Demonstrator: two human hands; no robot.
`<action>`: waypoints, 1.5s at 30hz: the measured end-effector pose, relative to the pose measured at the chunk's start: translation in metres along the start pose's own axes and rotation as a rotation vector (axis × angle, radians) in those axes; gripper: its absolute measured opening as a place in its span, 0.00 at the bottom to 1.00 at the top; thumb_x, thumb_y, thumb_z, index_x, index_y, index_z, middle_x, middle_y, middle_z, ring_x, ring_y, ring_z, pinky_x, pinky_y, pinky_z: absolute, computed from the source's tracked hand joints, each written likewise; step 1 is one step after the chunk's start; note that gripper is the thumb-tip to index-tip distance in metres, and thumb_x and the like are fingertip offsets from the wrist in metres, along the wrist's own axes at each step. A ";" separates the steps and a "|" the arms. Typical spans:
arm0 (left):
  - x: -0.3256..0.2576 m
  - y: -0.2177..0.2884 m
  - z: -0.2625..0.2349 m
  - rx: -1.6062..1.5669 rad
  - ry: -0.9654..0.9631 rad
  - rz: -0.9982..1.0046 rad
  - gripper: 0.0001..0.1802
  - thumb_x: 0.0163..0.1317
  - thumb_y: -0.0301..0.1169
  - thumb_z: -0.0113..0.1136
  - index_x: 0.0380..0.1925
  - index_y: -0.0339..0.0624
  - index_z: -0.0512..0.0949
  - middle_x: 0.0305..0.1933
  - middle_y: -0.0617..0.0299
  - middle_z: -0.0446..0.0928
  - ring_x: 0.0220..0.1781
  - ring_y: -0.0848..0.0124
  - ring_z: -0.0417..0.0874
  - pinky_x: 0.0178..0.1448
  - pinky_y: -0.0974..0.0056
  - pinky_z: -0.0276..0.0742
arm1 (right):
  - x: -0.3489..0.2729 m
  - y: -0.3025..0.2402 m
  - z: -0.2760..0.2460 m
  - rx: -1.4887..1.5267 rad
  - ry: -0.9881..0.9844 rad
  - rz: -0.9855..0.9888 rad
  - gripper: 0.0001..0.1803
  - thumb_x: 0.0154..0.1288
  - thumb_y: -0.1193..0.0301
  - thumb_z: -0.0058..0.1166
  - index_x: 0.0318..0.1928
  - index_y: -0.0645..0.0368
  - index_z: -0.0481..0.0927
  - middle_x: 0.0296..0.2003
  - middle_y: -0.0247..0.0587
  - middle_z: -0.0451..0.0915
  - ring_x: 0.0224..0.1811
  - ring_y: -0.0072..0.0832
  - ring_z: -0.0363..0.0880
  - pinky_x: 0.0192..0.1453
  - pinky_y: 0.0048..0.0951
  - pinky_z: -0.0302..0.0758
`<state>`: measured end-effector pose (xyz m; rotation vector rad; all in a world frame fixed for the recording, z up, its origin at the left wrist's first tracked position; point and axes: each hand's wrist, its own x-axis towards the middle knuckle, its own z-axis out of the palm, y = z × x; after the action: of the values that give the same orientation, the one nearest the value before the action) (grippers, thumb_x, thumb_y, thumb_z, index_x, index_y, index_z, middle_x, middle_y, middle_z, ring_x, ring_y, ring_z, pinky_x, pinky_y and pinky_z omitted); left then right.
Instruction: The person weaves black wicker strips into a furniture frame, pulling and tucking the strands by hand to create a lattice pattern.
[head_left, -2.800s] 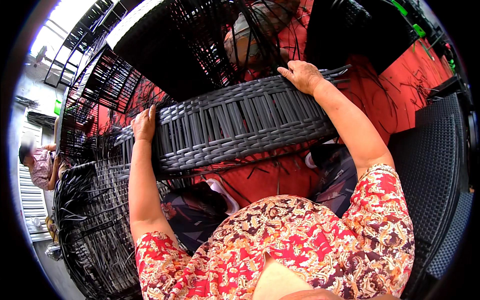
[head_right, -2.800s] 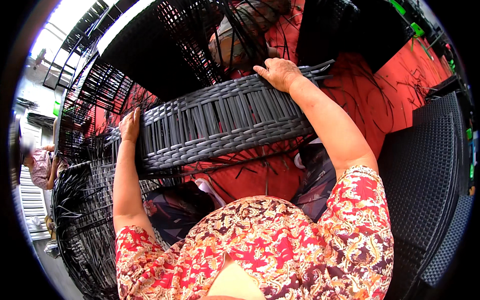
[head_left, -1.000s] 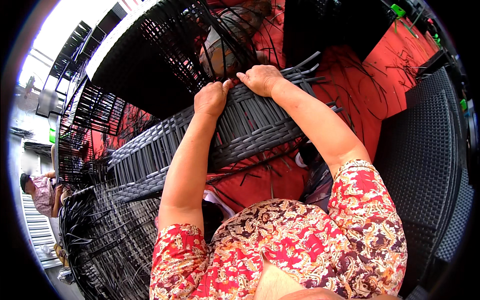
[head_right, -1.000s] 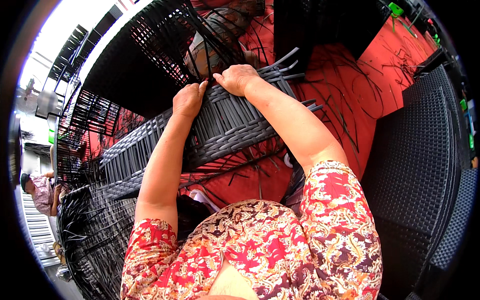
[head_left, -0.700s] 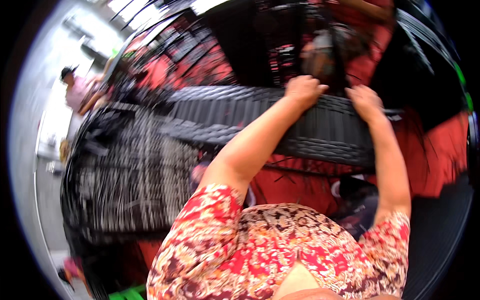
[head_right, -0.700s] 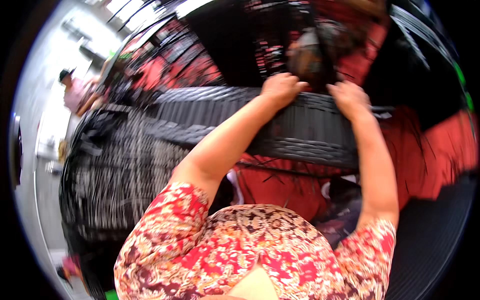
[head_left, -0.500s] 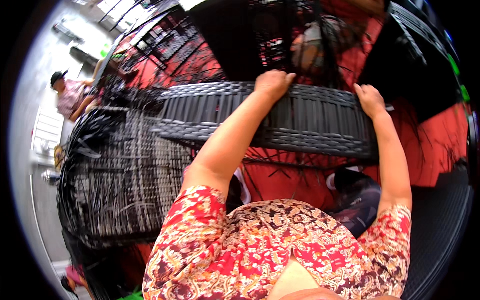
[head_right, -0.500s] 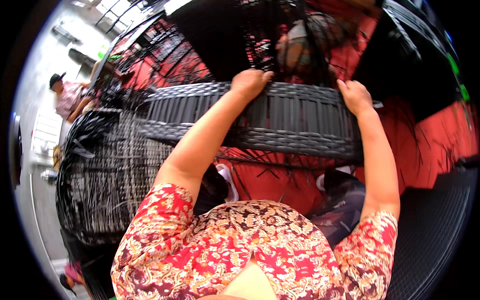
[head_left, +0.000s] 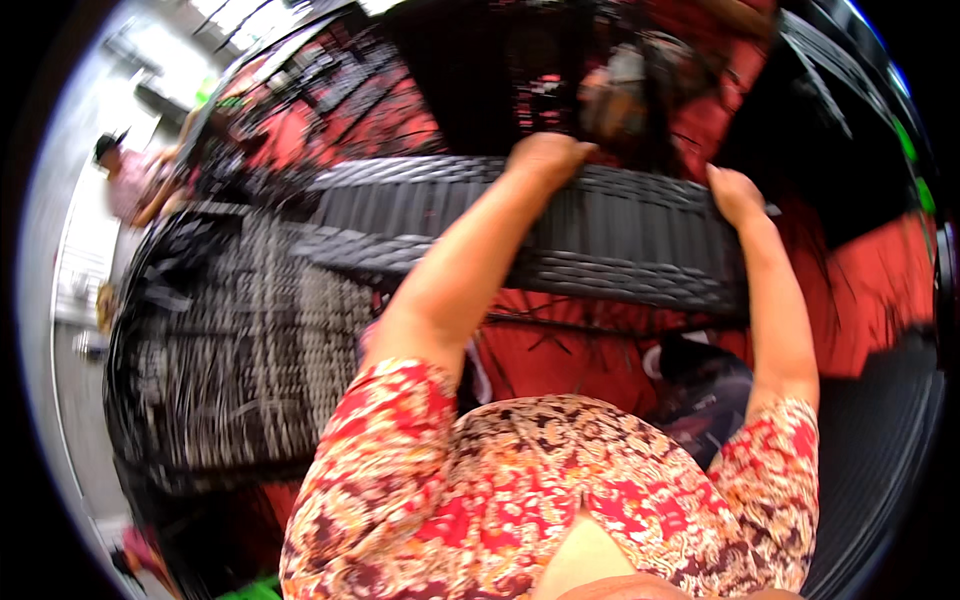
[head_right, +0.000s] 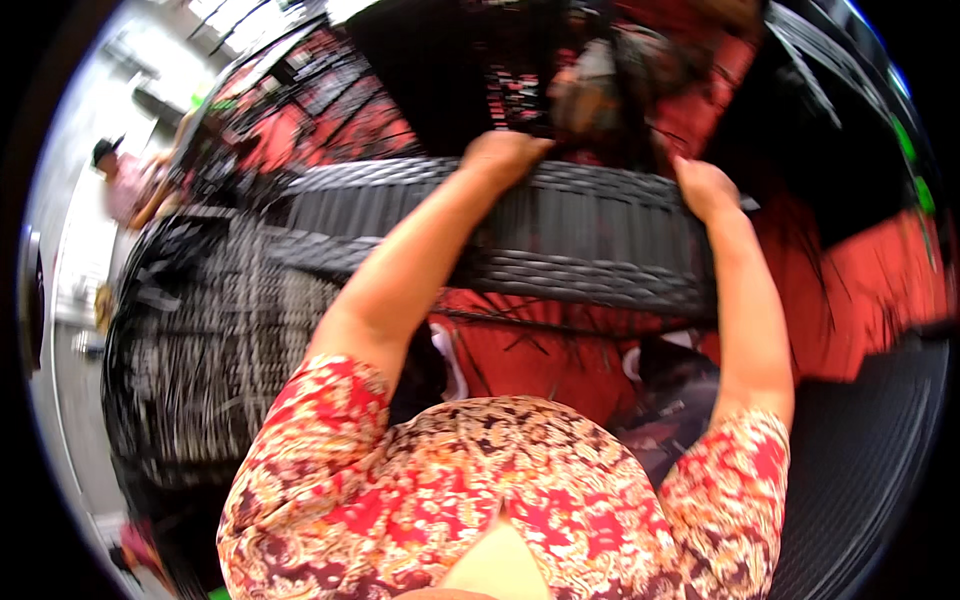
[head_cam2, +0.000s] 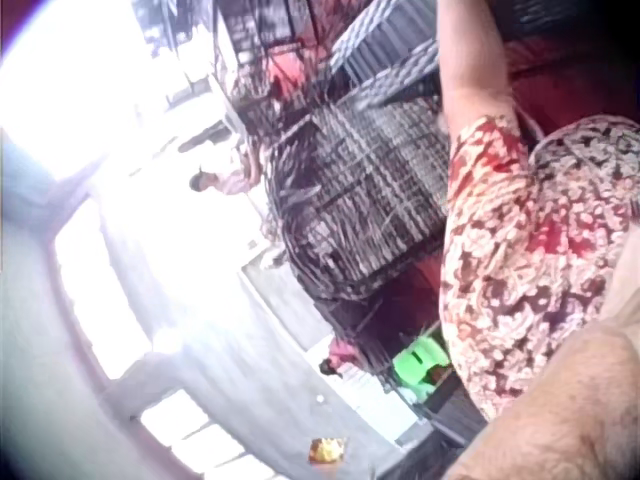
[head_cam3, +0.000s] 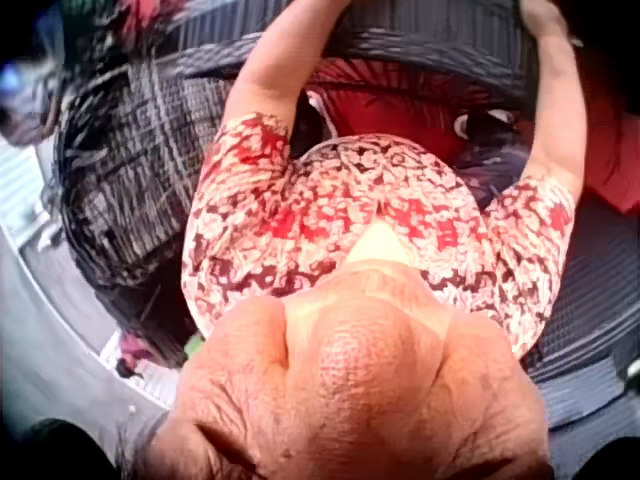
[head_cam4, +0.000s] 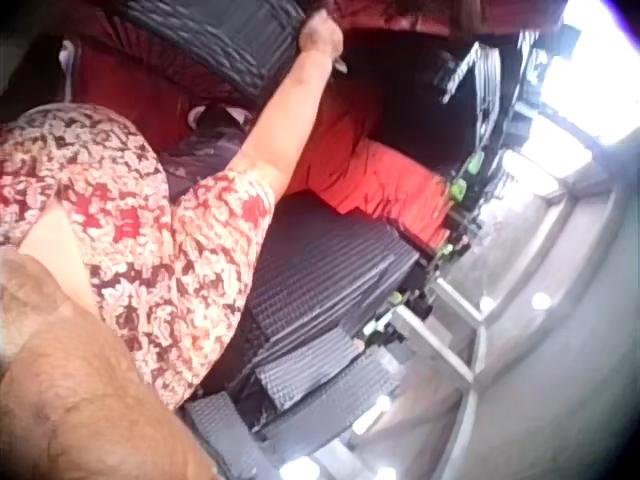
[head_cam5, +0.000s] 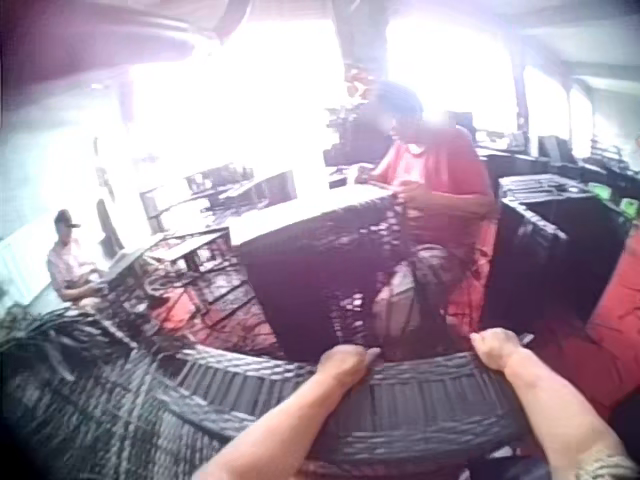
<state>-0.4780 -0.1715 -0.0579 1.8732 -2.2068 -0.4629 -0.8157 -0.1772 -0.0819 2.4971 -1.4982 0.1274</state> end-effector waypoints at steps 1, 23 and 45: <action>0.000 0.008 -0.003 0.009 -0.008 0.018 0.32 0.62 0.58 0.41 0.34 0.40 0.81 0.39 0.45 0.79 0.44 0.50 0.80 0.48 0.51 0.73 | -0.006 0.002 -0.003 0.026 -0.020 0.055 0.14 0.67 0.66 0.32 0.42 0.54 0.73 0.35 0.49 0.79 0.40 0.45 0.78 0.41 0.46 0.74; -0.043 -0.235 -0.076 0.229 0.220 -0.182 0.36 0.65 0.58 0.33 0.29 0.38 0.80 0.38 0.46 0.79 0.45 0.50 0.78 0.49 0.51 0.71 | 0.154 -0.273 -0.066 0.482 -0.364 0.112 0.33 0.68 0.45 0.29 0.43 0.61 0.79 0.43 0.52 0.79 0.49 0.46 0.75 0.54 0.43 0.71; -0.100 -0.211 -0.082 -0.002 0.438 0.368 0.23 0.58 0.50 0.54 0.39 0.41 0.78 0.46 0.54 0.76 0.51 0.57 0.75 0.55 0.57 0.70 | 0.076 -0.269 -0.076 0.660 0.238 -0.240 0.27 0.56 0.48 0.54 0.43 0.60 0.77 0.46 0.48 0.75 0.51 0.45 0.71 0.55 0.41 0.68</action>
<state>-0.2381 -0.1117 -0.0555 1.3534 -2.1613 0.0124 -0.5401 -0.1030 -0.0338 2.9818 -1.1756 0.9801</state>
